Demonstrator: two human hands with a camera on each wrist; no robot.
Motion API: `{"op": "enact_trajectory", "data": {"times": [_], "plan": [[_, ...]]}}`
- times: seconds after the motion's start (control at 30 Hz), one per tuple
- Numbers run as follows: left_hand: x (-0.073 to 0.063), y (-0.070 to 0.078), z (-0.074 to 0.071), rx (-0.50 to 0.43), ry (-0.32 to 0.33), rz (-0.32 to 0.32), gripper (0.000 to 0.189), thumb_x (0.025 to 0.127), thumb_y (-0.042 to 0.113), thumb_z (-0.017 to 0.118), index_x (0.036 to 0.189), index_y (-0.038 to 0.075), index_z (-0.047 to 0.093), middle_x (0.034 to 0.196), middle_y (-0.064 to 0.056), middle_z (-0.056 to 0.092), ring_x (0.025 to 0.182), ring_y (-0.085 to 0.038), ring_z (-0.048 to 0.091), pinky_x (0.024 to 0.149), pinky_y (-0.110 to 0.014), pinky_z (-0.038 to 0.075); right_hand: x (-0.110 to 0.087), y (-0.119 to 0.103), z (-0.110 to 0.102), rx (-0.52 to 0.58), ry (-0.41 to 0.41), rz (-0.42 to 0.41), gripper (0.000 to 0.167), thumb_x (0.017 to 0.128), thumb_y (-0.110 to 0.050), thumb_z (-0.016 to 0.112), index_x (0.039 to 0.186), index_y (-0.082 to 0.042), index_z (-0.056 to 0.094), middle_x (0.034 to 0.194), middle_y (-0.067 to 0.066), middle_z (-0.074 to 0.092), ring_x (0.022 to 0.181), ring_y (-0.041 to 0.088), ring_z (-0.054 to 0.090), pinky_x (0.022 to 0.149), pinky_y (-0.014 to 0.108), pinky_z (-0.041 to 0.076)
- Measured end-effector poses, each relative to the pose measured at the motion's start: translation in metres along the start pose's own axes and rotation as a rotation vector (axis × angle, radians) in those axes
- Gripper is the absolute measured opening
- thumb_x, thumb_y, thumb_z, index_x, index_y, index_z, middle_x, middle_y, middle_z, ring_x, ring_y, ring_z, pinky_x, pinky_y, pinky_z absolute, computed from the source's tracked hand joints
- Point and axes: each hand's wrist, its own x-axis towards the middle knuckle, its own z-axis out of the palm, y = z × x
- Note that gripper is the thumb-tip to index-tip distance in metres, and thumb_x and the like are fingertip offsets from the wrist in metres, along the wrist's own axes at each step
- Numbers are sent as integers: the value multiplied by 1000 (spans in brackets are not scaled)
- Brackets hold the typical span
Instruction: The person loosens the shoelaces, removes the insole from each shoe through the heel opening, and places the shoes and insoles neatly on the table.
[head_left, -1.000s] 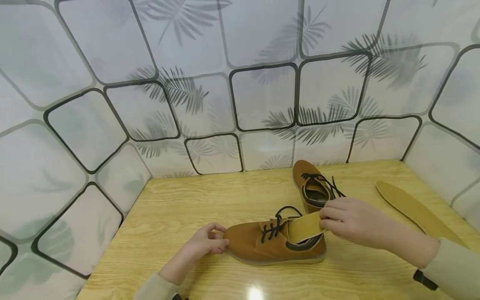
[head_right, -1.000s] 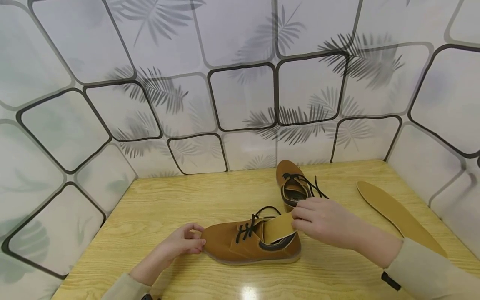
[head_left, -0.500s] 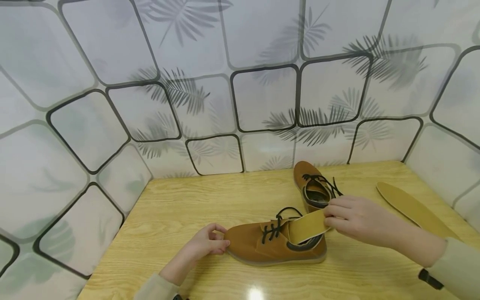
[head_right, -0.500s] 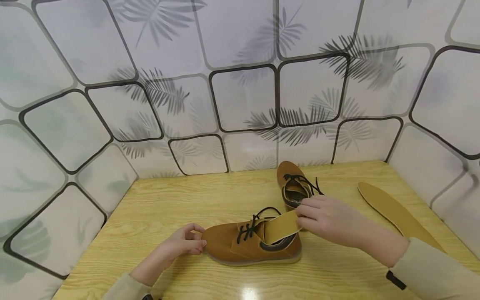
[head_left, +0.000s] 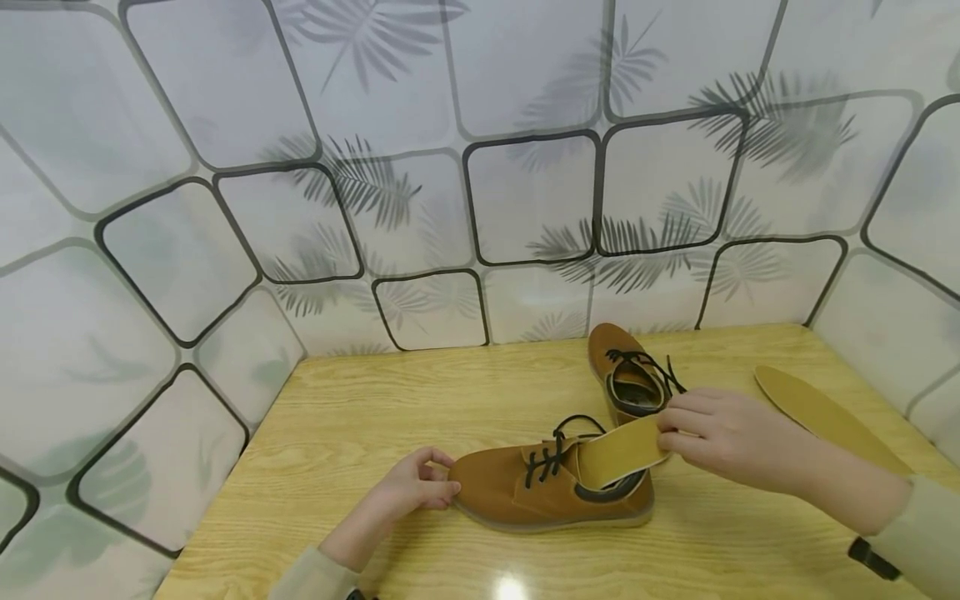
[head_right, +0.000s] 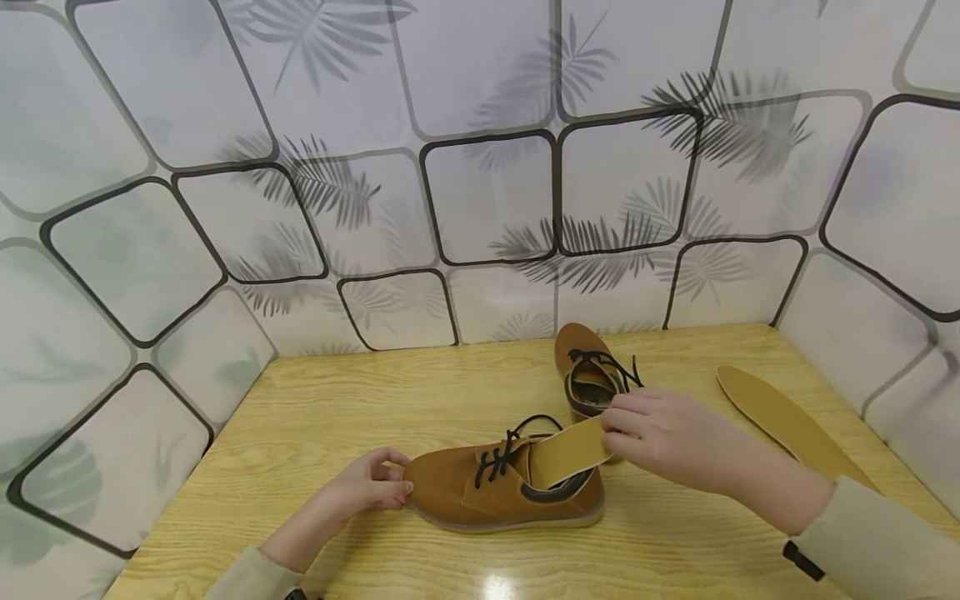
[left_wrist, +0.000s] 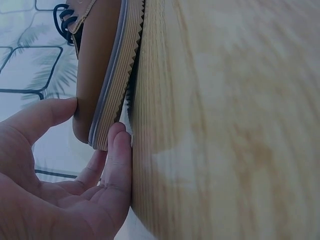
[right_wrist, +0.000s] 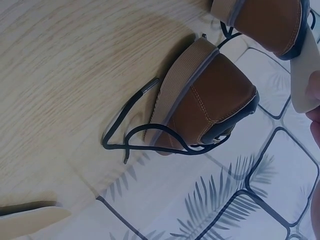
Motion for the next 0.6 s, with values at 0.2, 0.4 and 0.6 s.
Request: {"op": "enact_trajectory", "data": {"times": [0.2, 0.4, 0.6], "plan": [[-1, 1, 1, 7, 6, -8, 49, 95, 9, 74, 135, -8, 50, 105, -9, 66, 89, -14, 70, 88, -31, 64, -2, 3, -6, -18, -26, 4, 46, 117, -10, 29, 96, -13, 70, 98, -3, 70, 89, 15, 63, 77, 31, 55], [0, 3, 1, 6, 6, -11, 49, 95, 9, 74, 135, -7, 50, 106, -10, 67, 89, -14, 70, 88, -31, 64, -2, 7, -8, -7, 26, -1, 46, 116, -7, 30, 93, -13, 70, 96, -2, 69, 86, 15, 62, 76, 31, 55], [-1, 5, 1, 5, -5, -6, 49, 95, 9, 73, 135, -8, 49, 106, -9, 67, 89, -14, 70, 88, -30, 63, -4, 10, -10, -2, 61, 1, 46, 116, -7, 31, 91, -13, 69, 94, -3, 69, 85, 15, 62, 76, 30, 55]]}}
